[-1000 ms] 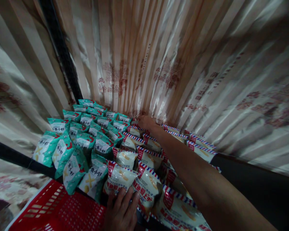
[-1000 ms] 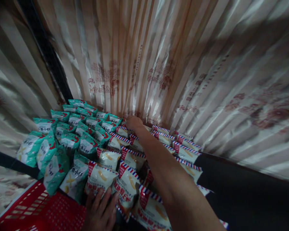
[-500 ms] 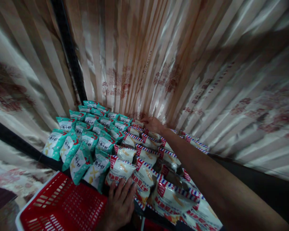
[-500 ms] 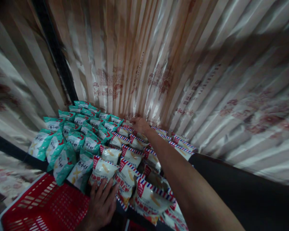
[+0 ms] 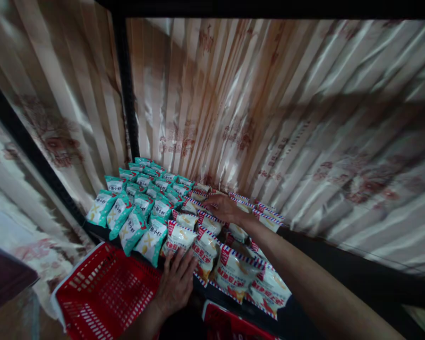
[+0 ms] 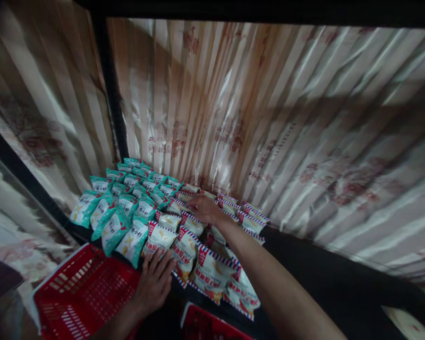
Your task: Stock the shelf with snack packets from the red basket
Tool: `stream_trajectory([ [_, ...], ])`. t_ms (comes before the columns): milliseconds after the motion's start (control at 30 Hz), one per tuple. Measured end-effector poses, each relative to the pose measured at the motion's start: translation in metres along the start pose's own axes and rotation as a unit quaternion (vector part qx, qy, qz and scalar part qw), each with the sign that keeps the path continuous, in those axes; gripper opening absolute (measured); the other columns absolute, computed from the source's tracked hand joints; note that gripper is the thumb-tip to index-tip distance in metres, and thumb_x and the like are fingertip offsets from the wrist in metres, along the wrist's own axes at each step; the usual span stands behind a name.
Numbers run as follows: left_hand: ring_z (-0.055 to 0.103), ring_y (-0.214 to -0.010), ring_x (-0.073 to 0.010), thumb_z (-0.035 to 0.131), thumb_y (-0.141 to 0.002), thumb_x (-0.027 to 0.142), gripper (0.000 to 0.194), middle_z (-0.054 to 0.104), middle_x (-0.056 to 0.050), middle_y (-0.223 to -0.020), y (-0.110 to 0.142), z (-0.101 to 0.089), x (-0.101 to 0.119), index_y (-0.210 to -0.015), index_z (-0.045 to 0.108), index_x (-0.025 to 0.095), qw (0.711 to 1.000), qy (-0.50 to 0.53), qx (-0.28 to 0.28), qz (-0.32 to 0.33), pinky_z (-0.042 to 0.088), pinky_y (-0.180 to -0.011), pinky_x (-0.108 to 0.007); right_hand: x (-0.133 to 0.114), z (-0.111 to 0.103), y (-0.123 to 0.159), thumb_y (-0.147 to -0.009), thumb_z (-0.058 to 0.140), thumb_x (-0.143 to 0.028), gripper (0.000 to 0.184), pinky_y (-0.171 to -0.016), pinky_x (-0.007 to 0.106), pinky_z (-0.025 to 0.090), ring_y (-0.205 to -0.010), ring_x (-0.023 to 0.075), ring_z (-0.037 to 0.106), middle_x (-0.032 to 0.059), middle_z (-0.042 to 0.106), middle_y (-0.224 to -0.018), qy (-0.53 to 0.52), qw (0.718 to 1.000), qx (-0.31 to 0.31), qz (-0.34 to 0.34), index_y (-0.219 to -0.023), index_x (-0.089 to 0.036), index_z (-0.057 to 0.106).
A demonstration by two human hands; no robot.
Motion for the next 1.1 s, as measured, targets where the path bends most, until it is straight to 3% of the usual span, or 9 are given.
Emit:
stream_trajectory([
  [200,0.024,-0.138,-0.0272,0.048,-0.084,0.015,0.046,0.04,-0.01,-0.144,-0.01,-0.03,0.006,-0.13,0.048,0.017,0.999,0.033,0.003,-0.028,0.028,-0.11,-0.047,-0.032,-0.005,0.035,-0.083,0.047,-0.014,0.026,-0.085,0.027,0.045,-0.089,0.0156,0.062,0.0032,0.071,-0.091,0.024,0.999,0.013,-0.045,-0.092,-0.021,0.071],
  [333,0.025,-0.138,-0.0241,0.039,-0.084,0.005,0.047,0.038,-0.013,-0.144,-0.017,-0.044,0.027,-0.129,0.047,0.013,0.996,0.088,-0.025,-0.022,0.042,-0.102,-0.041,-0.044,-0.008,0.058,-0.085,0.046,-0.018,0.024,-0.081,0.028,0.047,-0.083,0.0164,0.062,0.0048,0.07,-0.083,0.021,0.999,0.039,-0.031,-0.088,-0.019,0.07],
  [400,0.031,-0.136,-0.0217,0.037,-0.084,0.006,0.044,0.04,-0.015,-0.142,-0.017,-0.049,0.041,-0.126,0.048,0.011,0.991,0.128,-0.022,-0.032,0.046,-0.1,-0.036,-0.049,-0.007,0.071,-0.086,0.045,-0.018,0.025,-0.086,0.03,0.046,-0.084,0.0165,0.063,0.005,0.07,-0.085,0.003,0.997,0.063,-0.034,-0.09,-0.019,0.069],
  [567,0.04,-0.131,-0.0209,0.037,-0.081,0.005,0.039,0.042,-0.017,-0.14,-0.01,-0.048,0.086,-0.117,0.051,0.013,0.967,0.239,-0.06,-0.069,0.047,-0.098,-0.035,-0.054,-0.003,0.115,-0.087,0.046,-0.02,0.026,-0.098,0.042,0.042,-0.106,0.0222,0.059,0.0094,0.07,-0.101,-0.024,0.986,0.154,-0.052,-0.095,-0.019,0.07],
  [700,0.05,-0.123,-0.0221,0.037,-0.078,0.005,0.041,0.038,-0.017,-0.144,-0.005,-0.04,0.116,-0.114,0.053,0.016,0.943,0.284,-0.149,-0.091,0.049,-0.096,-0.038,-0.05,-0.004,0.155,-0.087,0.046,-0.022,0.027,-0.095,0.044,0.046,-0.114,0.0246,0.054,0.0104,0.069,-0.105,-0.043,0.976,0.208,-0.043,-0.098,-0.02,0.07],
  [833,0.052,-0.12,-0.0212,0.039,-0.076,0.006,0.041,0.032,-0.013,-0.147,-0.01,-0.035,0.135,-0.11,0.058,0.018,0.907,0.312,-0.25,-0.129,0.046,-0.099,-0.038,-0.039,-0.009,0.191,-0.088,0.047,-0.026,0.026,-0.096,0.046,0.045,-0.115,0.0255,0.054,0.0091,0.069,-0.105,-0.051,0.971,0.234,-0.017,-0.099,-0.021,0.07],
  [933,0.049,-0.122,-0.0196,0.037,-0.077,0.007,0.042,0.032,-0.012,-0.148,-0.016,-0.034,0.145,-0.111,0.06,0.017,0.888,0.33,-0.278,-0.16,0.044,-0.101,-0.034,-0.027,-0.012,0.218,-0.087,0.047,-0.03,0.026,-0.096,0.046,0.045,-0.113,0.0252,0.055,0.0084,0.07,-0.102,-0.079,0.958,0.275,0.012,-0.098,-0.021,0.07],
  [1000,0.049,-0.123,-0.0195,0.038,-0.077,0.007,0.042,0.033,-0.01,-0.147,-0.015,-0.032,0.154,-0.111,0.061,0.016,0.872,0.341,-0.298,-0.184,0.042,-0.103,-0.033,-0.018,-0.013,0.241,-0.087,0.048,-0.034,0.027,-0.095,0.043,0.046,-0.109,0.0238,0.058,0.008,0.07,-0.102,-0.112,0.939,0.321,0.058,-0.098,-0.022,0.069],
  [1100,0.053,-0.118,-0.0192,0.041,-0.077,0.009,0.038,0.034,-0.011,-0.147,-0.003,-0.027,0.166,-0.107,0.063,0.015,0.841,0.355,-0.343,-0.223,0.04,-0.104,-0.032,-0.008,-0.005,0.286,-0.085,0.051,-0.04,0.029,-0.092,0.039,0.048,-0.1,0.0217,0.062,0.0083,0.07,-0.101,-0.172,0.887,0.397,0.16,-0.098,-0.021,0.068],
])
Point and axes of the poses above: each hand's wrist, its own y-axis away from the middle knuckle, its own z-axis out of the palm, x = y × z, the point moved 5 cm from there along -y, towards the middle knuckle
